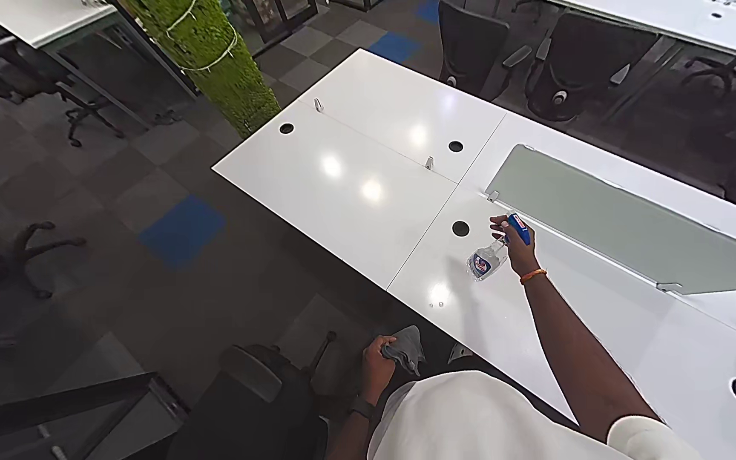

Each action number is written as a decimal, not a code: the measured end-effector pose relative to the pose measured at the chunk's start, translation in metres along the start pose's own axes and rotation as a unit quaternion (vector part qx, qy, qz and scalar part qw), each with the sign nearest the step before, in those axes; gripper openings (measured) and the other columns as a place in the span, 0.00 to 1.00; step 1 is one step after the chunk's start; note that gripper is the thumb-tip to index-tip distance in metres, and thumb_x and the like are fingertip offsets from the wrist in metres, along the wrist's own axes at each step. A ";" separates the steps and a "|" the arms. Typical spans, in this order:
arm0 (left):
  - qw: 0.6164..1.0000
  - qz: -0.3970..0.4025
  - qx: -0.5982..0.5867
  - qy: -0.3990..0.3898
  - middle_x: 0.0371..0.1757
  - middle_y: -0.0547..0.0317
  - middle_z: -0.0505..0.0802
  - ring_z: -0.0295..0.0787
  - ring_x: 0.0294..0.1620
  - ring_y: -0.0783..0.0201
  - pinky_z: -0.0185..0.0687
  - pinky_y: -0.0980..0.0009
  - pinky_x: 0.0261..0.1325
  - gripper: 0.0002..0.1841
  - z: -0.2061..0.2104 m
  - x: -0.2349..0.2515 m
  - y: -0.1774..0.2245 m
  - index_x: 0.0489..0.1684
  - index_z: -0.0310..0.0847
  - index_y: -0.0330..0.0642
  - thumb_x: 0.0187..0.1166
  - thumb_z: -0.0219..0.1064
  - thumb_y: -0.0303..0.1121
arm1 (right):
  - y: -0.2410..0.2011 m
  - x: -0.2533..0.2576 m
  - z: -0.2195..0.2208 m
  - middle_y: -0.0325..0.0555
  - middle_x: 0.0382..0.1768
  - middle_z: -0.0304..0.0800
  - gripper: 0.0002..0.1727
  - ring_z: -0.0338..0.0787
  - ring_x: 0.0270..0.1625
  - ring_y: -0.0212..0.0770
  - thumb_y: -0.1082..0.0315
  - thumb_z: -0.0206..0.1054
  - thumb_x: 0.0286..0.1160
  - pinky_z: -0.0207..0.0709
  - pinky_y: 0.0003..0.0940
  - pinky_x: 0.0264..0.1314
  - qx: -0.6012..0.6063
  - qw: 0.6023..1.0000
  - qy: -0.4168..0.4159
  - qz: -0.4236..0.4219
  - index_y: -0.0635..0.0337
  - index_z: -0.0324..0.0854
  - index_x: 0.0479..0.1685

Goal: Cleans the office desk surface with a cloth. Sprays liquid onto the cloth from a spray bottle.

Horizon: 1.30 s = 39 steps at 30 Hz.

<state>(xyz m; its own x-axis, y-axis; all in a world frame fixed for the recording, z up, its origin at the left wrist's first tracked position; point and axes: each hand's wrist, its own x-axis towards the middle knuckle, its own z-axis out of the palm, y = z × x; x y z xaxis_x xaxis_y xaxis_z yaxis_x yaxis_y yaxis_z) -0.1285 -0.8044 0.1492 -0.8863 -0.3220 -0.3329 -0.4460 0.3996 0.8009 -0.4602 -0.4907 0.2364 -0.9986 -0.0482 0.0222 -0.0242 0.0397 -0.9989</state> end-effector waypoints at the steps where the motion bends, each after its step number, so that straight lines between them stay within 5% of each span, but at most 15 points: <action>1: 1.000 0.005 -0.002 -0.004 0.48 0.59 0.97 0.94 0.52 0.65 0.87 0.57 0.63 0.18 0.001 0.001 0.001 0.50 0.92 0.42 0.59 0.72 0.20 | 0.000 -0.004 -0.002 0.50 0.62 0.92 0.20 0.91 0.62 0.45 0.59 0.55 0.85 0.84 0.42 0.64 -0.004 1.000 0.000 -0.005 0.62 0.83 0.61; 6: 0.995 0.075 -0.049 -0.054 0.52 0.63 0.97 0.93 0.54 0.71 0.87 0.64 0.64 0.20 0.001 0.009 0.022 0.53 0.90 0.43 0.60 0.71 0.19 | -0.005 -0.049 -0.001 0.45 0.41 0.97 0.18 0.95 0.47 0.42 0.55 0.60 0.79 0.88 0.41 0.57 0.012 0.996 -0.070 -0.053 0.61 0.86 0.44; 10: 0.950 0.205 -0.202 -0.123 0.63 0.51 0.93 0.90 0.66 0.62 0.84 0.62 0.75 0.22 -0.015 0.031 0.074 0.64 0.84 0.32 0.69 0.66 0.15 | -0.012 -0.088 0.017 0.40 0.38 0.97 0.21 0.95 0.42 0.39 0.46 0.62 0.81 0.89 0.39 0.51 0.061 0.972 -0.218 -0.055 0.54 0.89 0.41; 16: 0.911 0.276 -0.233 -0.201 0.65 0.49 0.92 0.90 0.66 0.63 0.84 0.63 0.74 0.22 -0.029 0.055 0.162 0.69 0.81 0.29 0.73 0.64 0.15 | -0.036 -0.132 0.056 0.32 0.26 0.86 0.20 0.83 0.31 0.22 0.50 0.64 0.82 0.77 0.21 0.37 0.020 0.922 -0.375 -0.089 0.59 0.85 0.33; 22: 0.907 0.278 -0.250 -0.192 0.54 0.51 0.94 0.91 0.57 0.66 0.87 0.67 0.67 0.12 -0.015 0.048 0.178 0.53 0.87 0.30 0.72 0.68 0.17 | -0.039 -0.145 0.061 0.40 0.24 0.80 0.16 0.78 0.28 0.25 0.59 0.63 0.78 0.70 0.22 0.31 -0.011 0.912 -0.371 -0.172 0.65 0.82 0.32; 28: 0.894 0.314 -0.211 -0.240 0.60 0.49 0.91 0.87 0.64 0.64 0.82 0.67 0.73 0.16 -0.023 0.049 0.175 0.57 0.86 0.30 0.70 0.68 0.16 | -0.042 -0.150 0.057 0.44 0.25 0.82 0.13 0.80 0.28 0.31 0.62 0.65 0.73 0.73 0.28 0.31 -0.076 0.909 -0.371 -0.173 0.65 0.84 0.32; 39: 0.893 0.388 -0.140 -0.183 0.55 0.50 0.91 0.87 0.61 0.63 0.84 0.67 0.70 0.11 -0.029 0.048 0.180 0.53 0.86 0.32 0.74 0.70 0.23 | -0.046 -0.152 0.067 0.46 0.28 0.84 0.11 0.82 0.31 0.32 0.64 0.66 0.70 0.75 0.27 0.34 -0.066 0.912 -0.359 -0.187 0.65 0.83 0.36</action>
<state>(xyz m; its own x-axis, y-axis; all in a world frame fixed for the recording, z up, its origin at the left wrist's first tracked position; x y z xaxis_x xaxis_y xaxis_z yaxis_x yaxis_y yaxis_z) -0.2472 -0.7726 0.2919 -0.9194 0.2797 0.2765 0.3226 0.1342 0.9370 -0.3044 -0.5525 0.2767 -0.6316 -0.7229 0.2802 -0.4098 0.0045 -0.9122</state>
